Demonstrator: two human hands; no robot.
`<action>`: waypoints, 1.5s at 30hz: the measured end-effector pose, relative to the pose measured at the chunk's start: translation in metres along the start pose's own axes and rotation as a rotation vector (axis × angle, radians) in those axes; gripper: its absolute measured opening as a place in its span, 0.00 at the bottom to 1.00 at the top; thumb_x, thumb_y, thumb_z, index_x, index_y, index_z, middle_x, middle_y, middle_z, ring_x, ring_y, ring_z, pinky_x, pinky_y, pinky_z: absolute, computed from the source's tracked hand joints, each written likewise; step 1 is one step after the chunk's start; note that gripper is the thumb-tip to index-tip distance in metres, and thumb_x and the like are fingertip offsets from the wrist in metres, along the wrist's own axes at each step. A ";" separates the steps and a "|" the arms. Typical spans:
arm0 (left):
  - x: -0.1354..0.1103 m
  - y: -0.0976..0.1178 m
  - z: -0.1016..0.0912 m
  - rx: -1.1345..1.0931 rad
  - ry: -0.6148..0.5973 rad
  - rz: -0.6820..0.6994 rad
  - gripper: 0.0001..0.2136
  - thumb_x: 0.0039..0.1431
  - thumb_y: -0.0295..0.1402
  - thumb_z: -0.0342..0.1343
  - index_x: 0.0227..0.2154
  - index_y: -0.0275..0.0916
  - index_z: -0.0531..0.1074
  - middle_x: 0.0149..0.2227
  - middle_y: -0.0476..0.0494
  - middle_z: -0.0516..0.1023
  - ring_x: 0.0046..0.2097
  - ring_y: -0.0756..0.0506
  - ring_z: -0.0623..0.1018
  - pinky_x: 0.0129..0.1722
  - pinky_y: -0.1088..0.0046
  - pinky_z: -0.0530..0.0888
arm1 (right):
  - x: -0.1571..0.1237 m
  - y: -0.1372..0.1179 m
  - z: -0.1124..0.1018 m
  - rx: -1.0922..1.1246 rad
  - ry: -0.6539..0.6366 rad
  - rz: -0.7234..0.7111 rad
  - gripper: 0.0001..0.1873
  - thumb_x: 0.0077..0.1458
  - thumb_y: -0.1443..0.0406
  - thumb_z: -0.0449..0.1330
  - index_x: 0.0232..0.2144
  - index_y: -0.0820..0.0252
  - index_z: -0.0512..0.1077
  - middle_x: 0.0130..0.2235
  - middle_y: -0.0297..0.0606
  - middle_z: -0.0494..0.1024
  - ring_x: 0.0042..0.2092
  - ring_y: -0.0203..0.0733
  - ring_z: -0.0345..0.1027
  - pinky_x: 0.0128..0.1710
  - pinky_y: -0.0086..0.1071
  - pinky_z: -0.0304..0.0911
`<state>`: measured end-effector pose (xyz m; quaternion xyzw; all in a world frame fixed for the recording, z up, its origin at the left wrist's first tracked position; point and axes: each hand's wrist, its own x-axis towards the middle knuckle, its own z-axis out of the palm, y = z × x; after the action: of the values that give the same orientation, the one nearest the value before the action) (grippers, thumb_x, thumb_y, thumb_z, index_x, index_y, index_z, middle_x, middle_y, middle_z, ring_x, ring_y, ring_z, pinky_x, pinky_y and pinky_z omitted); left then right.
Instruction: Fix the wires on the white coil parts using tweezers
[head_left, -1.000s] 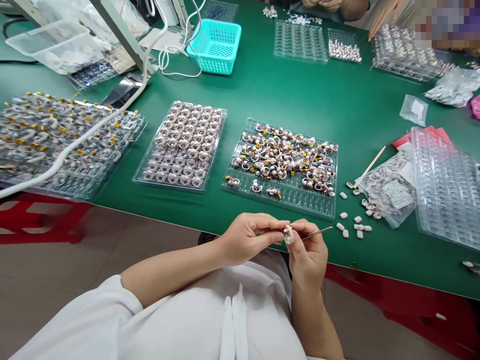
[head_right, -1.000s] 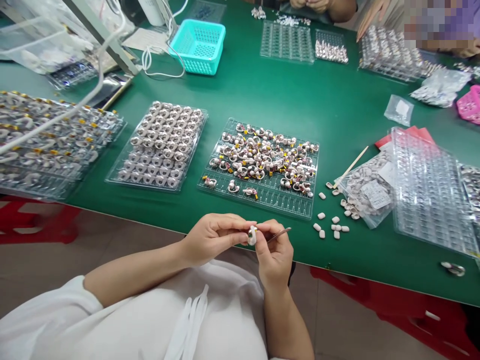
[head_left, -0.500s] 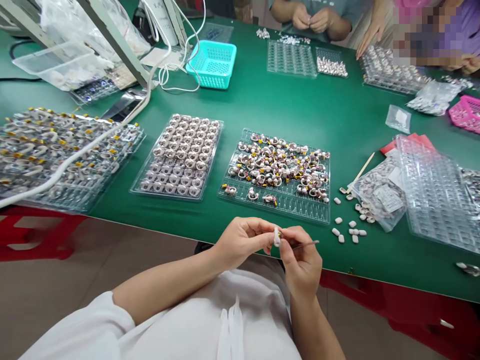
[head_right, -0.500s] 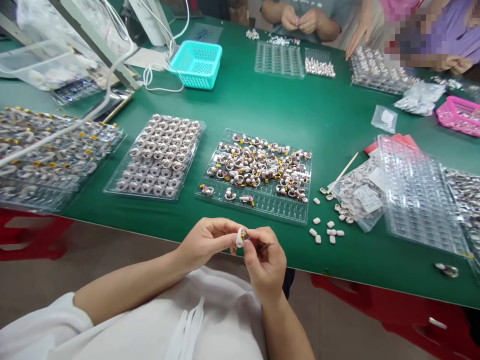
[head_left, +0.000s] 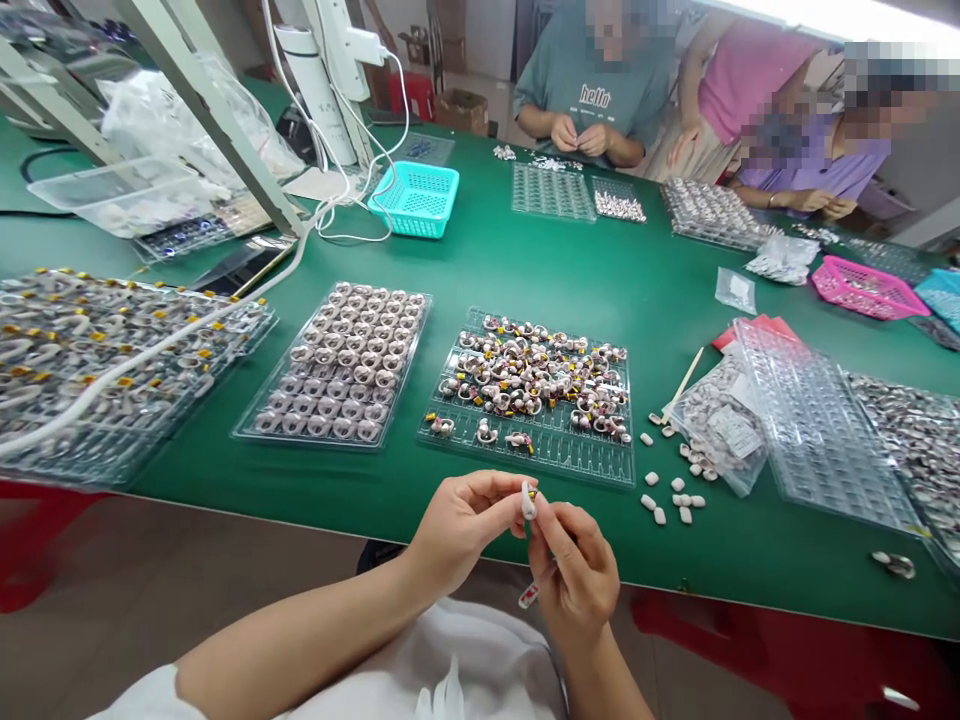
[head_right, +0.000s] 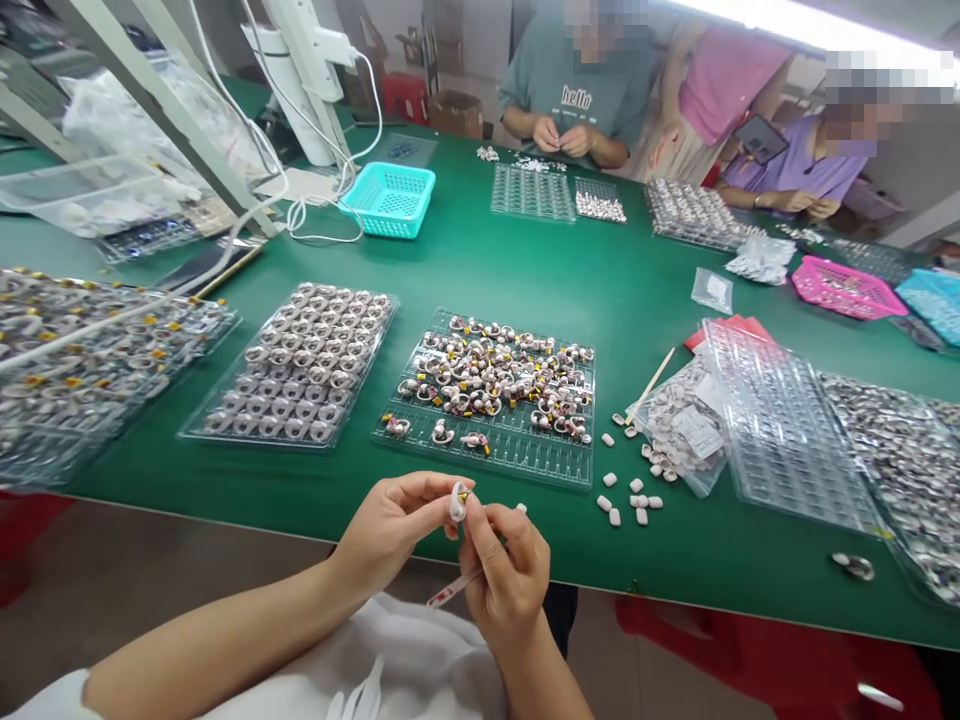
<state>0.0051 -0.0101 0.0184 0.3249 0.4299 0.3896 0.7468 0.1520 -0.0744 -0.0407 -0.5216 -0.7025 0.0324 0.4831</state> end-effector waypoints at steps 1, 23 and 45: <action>0.000 0.000 0.000 -0.001 0.008 0.000 0.16 0.42 0.41 0.74 0.30 0.34 0.84 0.25 0.45 0.83 0.25 0.52 0.75 0.29 0.78 0.76 | 0.000 0.000 0.000 -0.007 0.006 -0.008 0.34 0.60 0.75 0.60 0.65 0.48 0.64 0.41 0.42 0.78 0.39 0.42 0.76 0.36 0.35 0.74; 0.000 -0.014 -0.014 0.504 0.079 0.403 0.07 0.54 0.32 0.63 0.35 0.37 0.84 0.34 0.42 0.86 0.34 0.45 0.85 0.34 0.78 0.82 | 0.022 -0.019 0.007 0.241 0.149 0.150 0.19 0.56 0.78 0.59 0.46 0.56 0.74 0.35 0.37 0.78 0.34 0.35 0.74 0.34 0.27 0.74; 0.021 -0.014 -0.017 0.422 -0.029 0.126 0.09 0.50 0.35 0.64 0.31 0.34 0.81 0.27 0.44 0.81 0.25 0.51 0.74 0.24 0.80 0.73 | -0.022 0.032 -0.094 0.022 -0.082 0.624 0.07 0.62 0.65 0.59 0.39 0.56 0.78 0.35 0.36 0.76 0.31 0.34 0.68 0.28 0.27 0.63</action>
<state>0.0014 0.0034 -0.0084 0.5058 0.4700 0.3319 0.6427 0.2413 -0.1198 -0.0230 -0.7051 -0.5270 0.2074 0.4267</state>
